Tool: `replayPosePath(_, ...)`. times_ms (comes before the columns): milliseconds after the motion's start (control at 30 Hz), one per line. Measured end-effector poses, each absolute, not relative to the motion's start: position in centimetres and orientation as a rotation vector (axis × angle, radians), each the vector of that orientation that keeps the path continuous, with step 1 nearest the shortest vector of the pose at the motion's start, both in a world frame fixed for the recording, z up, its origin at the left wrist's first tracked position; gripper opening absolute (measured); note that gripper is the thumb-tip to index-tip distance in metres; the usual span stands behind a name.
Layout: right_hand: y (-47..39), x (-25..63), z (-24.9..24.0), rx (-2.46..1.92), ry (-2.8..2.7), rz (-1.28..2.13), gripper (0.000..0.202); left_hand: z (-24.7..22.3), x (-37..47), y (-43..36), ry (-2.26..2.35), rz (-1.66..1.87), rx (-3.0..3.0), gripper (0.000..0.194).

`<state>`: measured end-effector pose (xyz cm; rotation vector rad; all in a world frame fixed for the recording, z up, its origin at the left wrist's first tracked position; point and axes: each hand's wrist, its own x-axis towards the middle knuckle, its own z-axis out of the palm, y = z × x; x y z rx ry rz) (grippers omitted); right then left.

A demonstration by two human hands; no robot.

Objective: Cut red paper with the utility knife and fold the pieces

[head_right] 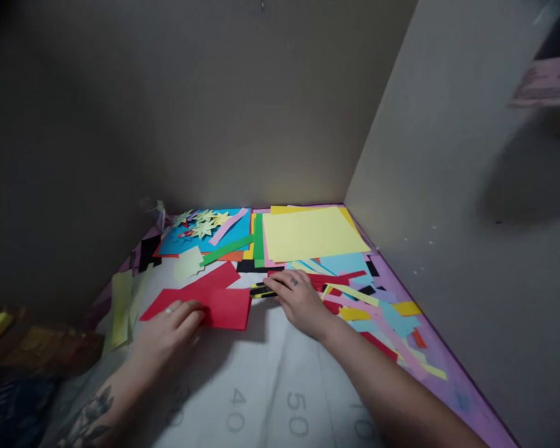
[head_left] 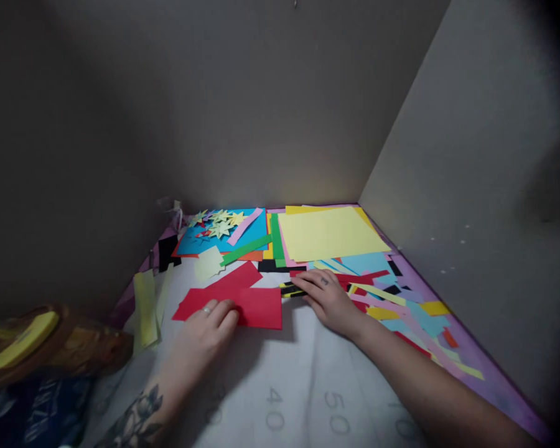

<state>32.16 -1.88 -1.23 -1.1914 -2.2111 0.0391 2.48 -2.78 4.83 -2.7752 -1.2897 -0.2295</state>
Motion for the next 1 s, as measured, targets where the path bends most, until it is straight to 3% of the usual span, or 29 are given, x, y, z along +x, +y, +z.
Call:
replayPosePath(100, -1.7, 32.8, -1.1, -1.206, -2.34, 0.077, 0.041, 3.0, 3.3, -2.9, -1.421, -0.061, -2.892, 0.027)
replayPosePath(200, -1.6, 32.8, -1.0, -1.231, -2.404, 0.109, 0.043, 2.4, 3.6, -2.2, -1.452, -0.074, -2.915, 0.063)
replayPosePath(267, -1.6, 32.7, -0.9, -1.251, -2.418, 0.128, 0.043, 2.1, 3.5, -1.3, -1.403, -0.084, -2.958, 0.076)
replayPosePath(467, -1.6, 33.6, -0.4, -1.336, -2.468, 0.196, 0.043, 1.0, 3.5, -0.3, -1.437, -0.115, -3.026, 0.064)
replayPosePath(733, -1.8, 34.9, -0.3, -1.393, -2.479, 0.215, 0.042, 0.9, 4.4, -1.3, -1.816, -0.115, -2.602, 0.057)
replayPosePath(867, -1.9, 34.4, -0.5, -1.373, -2.517, 0.186, 0.04, 0.7, 4.7, -1.6, -1.668, -0.138, -2.725, 0.036)
replayPosePath(1000, -1.9, 34.1, -0.7, -1.372, -2.529, 0.145, 0.042, 0.1, 4.6, -1.5, -1.581, -0.162, -2.934, 0.039)
